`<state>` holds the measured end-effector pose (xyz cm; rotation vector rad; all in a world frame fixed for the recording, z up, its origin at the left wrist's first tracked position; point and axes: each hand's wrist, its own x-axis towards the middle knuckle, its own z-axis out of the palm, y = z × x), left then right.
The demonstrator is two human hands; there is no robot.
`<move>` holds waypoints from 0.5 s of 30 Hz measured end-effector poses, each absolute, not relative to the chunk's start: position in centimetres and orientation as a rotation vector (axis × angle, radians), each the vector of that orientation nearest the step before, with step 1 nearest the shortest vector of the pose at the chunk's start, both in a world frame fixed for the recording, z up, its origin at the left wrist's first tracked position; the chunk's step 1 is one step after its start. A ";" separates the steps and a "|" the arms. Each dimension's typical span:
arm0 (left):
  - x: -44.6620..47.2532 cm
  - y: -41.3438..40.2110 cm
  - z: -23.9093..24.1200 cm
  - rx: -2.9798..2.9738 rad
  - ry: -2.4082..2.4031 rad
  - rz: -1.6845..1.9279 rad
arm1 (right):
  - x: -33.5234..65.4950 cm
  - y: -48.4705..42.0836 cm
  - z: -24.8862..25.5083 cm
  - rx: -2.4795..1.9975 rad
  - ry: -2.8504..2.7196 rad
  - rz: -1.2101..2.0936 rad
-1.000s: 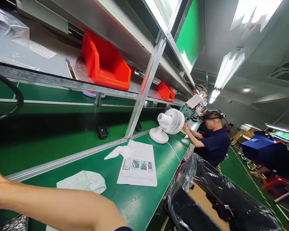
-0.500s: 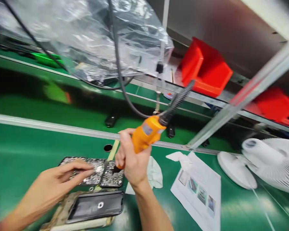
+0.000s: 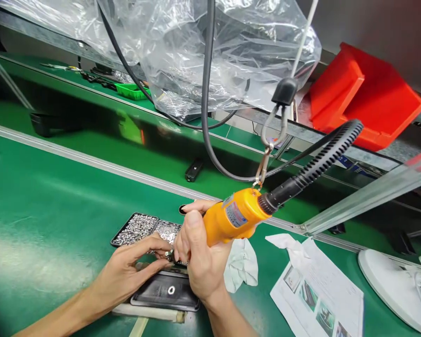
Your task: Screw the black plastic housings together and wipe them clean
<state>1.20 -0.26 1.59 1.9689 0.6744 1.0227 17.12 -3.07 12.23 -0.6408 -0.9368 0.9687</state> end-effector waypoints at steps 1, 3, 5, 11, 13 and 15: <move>1.2 -0.2 1.6 1.968 0.664 1.021 | 17.0 -3.1 12.2 -0.647 -0.943 0.970; 1.3 -0.2 1.7 1.954 0.659 1.024 | 16.9 -3.1 12.0 -0.661 -0.963 0.978; 1.3 -0.3 1.7 1.935 0.668 1.029 | 16.7 -3.1 11.9 -0.675 -0.976 0.979; 1.1 -0.5 1.7 1.931 0.659 1.027 | 16.5 -3.1 12.0 -0.659 -0.979 0.944; 1.1 -0.6 1.6 1.941 0.654 1.044 | 16.6 -3.1 12.0 -0.663 -0.983 0.939; 1.2 -0.6 1.6 1.949 0.652 1.058 | 16.6 -3.1 11.9 -0.676 -0.986 0.944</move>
